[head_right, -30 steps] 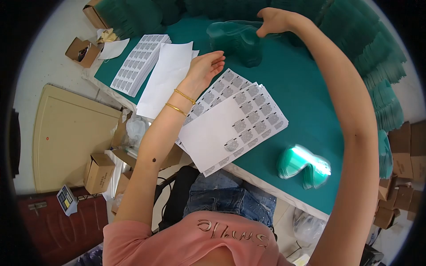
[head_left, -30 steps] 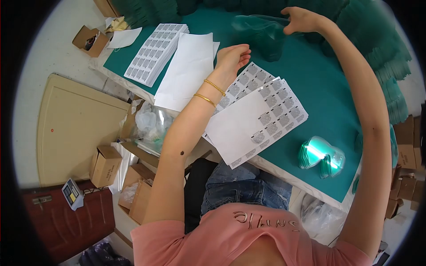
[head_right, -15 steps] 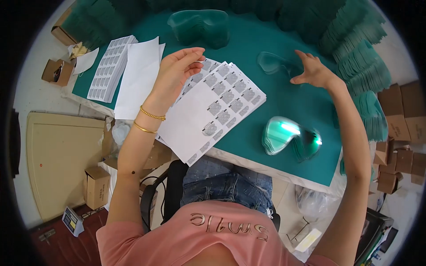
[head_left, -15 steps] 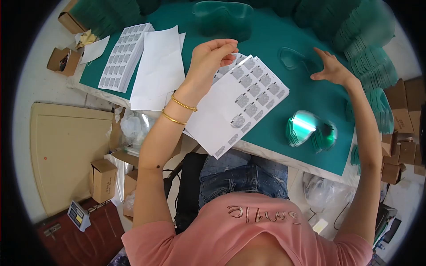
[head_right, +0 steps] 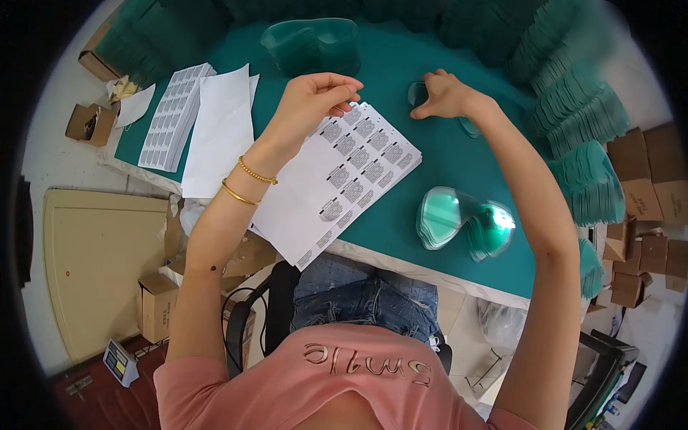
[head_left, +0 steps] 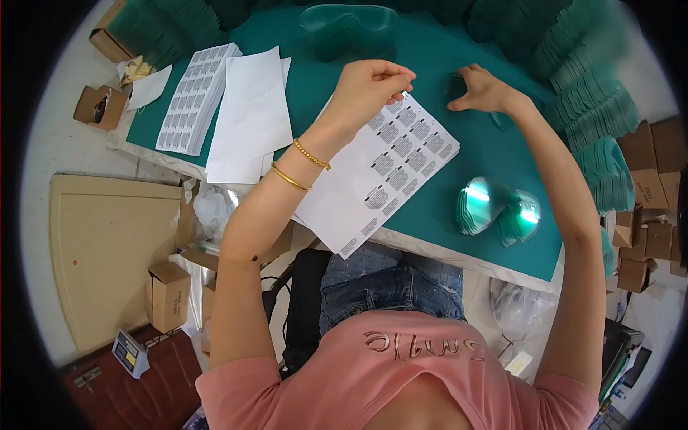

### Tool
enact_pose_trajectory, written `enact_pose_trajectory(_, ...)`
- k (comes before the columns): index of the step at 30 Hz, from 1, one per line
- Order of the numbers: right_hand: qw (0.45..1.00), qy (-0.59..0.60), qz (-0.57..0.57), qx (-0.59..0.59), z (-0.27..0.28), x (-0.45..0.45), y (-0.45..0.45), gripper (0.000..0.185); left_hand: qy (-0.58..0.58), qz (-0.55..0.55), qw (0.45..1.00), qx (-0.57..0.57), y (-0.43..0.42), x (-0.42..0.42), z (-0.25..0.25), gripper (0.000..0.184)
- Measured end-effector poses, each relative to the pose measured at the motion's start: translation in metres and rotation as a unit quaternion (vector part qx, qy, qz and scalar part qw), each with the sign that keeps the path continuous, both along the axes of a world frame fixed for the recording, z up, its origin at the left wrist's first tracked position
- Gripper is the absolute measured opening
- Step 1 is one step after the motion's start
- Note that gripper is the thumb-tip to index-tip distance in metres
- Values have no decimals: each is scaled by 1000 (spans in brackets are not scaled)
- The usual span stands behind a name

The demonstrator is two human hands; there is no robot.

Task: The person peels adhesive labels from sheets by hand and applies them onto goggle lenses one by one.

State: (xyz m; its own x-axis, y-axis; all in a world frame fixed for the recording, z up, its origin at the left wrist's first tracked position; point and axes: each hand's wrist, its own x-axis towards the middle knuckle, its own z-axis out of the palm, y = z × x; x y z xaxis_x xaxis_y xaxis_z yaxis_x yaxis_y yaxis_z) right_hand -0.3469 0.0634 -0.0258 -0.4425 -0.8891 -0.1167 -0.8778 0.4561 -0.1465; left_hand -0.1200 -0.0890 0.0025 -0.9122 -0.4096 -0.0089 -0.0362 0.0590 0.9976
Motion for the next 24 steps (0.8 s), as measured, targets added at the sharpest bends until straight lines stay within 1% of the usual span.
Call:
enact_pose_trajectory(1, 1000, -1, 3, 1, 1, -2, -7, 64, 0, 3, 1000, 2, -1, 2, 0, 20)
enact_pose_trajectory(3, 987, -28, -15, 160, 14, -4, -19, 78, -2, 8, 1000, 5, -2, 6, 0, 20)
enact_pose_trajectory(7, 982, -32, 7, 188, 20, -7, -22, 73, 8, 31, 999, 6, -4, 10, -1, 18)
enact_pose_trajectory(9, 996, -47, -10, 77, 30, -8, -15, 71, 7, 33, 999, 0, -6, 9, -2, 19)
enact_pose_trajectory(11, 996, -40, 4, 84, 33, -7, -14, 72, 10, 26, 1000, -3, -6, 9, -3, 19)
enact_pose_trajectory(13, 995, -65, 10, 81, 38, -6, -14, 72, 9, 23, 1000, -6, -5, 6, -3, 19)
enact_pose_trajectory(17, 996, -63, 24, 66, 33, -10, -7, 73, -9, 13, 1000, 3, -2, 0, -3, 20)
enact_pose_trajectory(19, 991, -106, 26, -83, 31, -17, 3, 77, -9, 10, 1000, 10, -4, -4, -4, 20)
enact_pose_trajectory(21, 990, -126, 19, -64, 40, -20, 9, 80, -10, 3, 1000, 18, -3, -9, -6, 20)
enact_pose_trajectory(23, 981, -161, 11, -111, 47, -22, 14, 80, -10, -1, 999, 34, -2, -15, -5, 21)
enact_pose_trajectory(24, 980, -152, 19, -128, 49, -23, 15, 80, -11, -3, 999, 34, -1, -17, -5, 21)
